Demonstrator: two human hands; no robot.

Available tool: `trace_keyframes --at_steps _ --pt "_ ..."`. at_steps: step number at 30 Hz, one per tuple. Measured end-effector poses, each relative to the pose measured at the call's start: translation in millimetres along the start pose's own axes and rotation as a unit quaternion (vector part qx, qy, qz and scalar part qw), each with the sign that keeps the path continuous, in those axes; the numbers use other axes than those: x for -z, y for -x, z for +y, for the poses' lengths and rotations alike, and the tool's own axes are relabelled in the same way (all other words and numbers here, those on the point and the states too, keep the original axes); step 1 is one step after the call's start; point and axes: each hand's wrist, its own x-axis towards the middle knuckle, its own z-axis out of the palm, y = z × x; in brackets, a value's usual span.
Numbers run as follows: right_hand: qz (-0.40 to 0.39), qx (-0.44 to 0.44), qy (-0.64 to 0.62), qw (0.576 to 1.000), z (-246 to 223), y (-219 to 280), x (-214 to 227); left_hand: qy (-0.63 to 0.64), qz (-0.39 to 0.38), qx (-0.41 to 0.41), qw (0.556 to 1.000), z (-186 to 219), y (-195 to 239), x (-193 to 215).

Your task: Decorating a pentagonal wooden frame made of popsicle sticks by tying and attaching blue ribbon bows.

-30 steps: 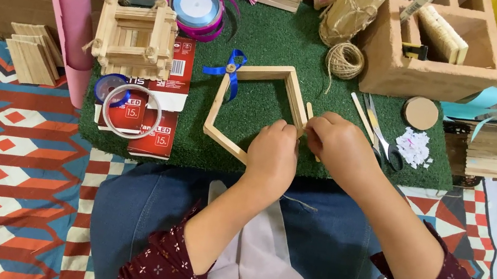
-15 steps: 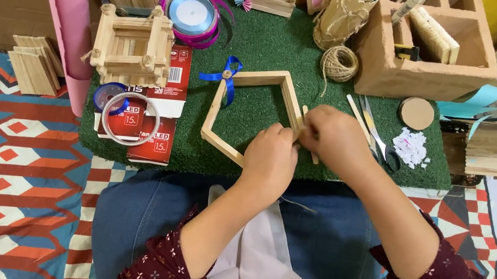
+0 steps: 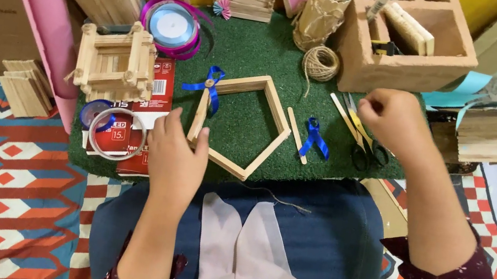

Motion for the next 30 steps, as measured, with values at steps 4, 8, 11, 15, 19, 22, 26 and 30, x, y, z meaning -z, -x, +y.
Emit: trace_keyframes --at_steps 4,8,11,15,19,22,26,30 --pt "0.001 -0.014 0.037 0.999 26.9 12.2 18.7 -0.004 -0.027 0.012 1.000 -15.0 4.8 -7.1" --pt "-0.041 -0.047 0.064 0.996 61.6 18.4 14.3 -0.036 -0.085 0.055 0.994 -20.6 2.4 -5.9" --pt "-0.036 -0.044 0.053 0.997 55.5 28.5 19.0 -0.038 -0.098 0.069 0.992 -26.0 1.3 -11.8" --pt "-0.021 -0.044 0.037 0.998 19.2 59.5 26.9 -0.007 -0.123 0.107 0.987 -31.3 3.9 -15.7" --pt "-0.027 -0.009 -0.046 0.999 4.1 78.1 -10.3 0.009 -0.124 0.117 0.985 -15.0 16.3 4.6" --pt "-0.033 -0.003 -0.035 0.999 -19.3 75.8 -22.6 0.019 -0.118 0.107 0.987 -10.3 31.4 10.0" --pt "-0.020 -0.026 -0.061 0.998 -38.6 53.4 -32.5 0.069 -0.097 0.112 0.987 -11.6 54.5 4.9" --pt "-0.079 -0.075 -0.061 0.992 -51.3 33.1 -42.3 0.201 -0.062 0.130 0.969 -27.9 77.8 -21.7"
